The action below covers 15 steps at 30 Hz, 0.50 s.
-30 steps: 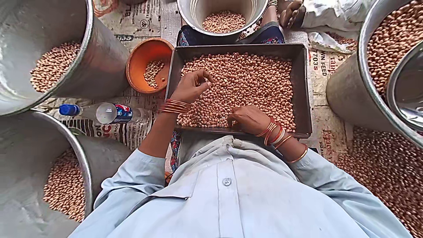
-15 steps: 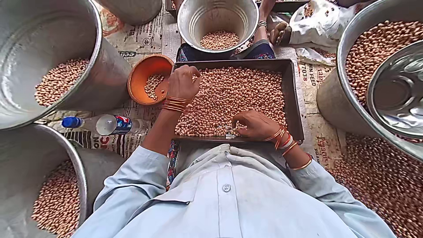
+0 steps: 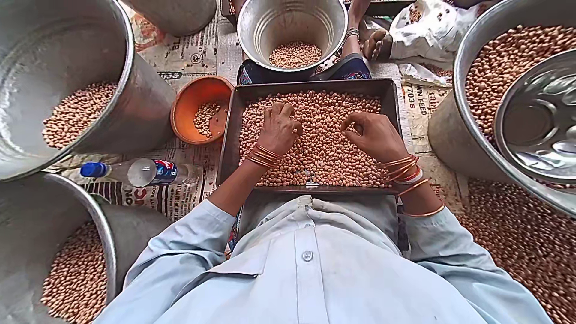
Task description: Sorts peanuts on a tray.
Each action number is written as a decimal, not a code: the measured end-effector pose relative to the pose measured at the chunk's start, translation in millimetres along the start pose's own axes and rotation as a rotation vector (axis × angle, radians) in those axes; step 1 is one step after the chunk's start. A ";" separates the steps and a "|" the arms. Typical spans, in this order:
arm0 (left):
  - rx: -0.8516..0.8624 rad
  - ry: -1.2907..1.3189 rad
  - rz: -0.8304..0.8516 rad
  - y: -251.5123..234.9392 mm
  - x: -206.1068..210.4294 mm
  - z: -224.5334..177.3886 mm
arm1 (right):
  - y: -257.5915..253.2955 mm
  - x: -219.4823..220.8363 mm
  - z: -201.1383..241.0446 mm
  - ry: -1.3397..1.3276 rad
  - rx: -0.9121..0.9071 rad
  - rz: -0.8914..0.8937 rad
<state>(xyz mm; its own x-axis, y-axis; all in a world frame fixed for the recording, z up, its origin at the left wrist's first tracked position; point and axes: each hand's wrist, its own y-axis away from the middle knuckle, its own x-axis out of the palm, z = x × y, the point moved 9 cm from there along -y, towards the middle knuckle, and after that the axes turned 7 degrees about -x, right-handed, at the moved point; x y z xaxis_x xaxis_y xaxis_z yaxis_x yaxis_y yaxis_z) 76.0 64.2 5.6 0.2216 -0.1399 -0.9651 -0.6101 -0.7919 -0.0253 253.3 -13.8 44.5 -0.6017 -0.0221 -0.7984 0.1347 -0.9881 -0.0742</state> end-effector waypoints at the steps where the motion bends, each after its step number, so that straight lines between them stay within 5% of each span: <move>1: 0.001 -0.012 0.011 -0.2 2.6 -0.4 | -3.3 5.0 1.2 0.048 -0.018 0.033; 15: -0.055 -0.068 -0.012 5.2 10.5 4.9 | -19.7 75.6 12.2 0.372 -0.076 0.266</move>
<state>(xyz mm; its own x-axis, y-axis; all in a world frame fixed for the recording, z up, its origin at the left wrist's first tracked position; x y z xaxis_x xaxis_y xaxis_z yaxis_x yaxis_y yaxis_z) 71.3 61.5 -5.9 0.1757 -0.0912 -0.9802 -0.5644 -0.8252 -0.0244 195.6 2.1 -7.1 -0.2174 -0.2033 -0.9547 0.3117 -0.9413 0.1294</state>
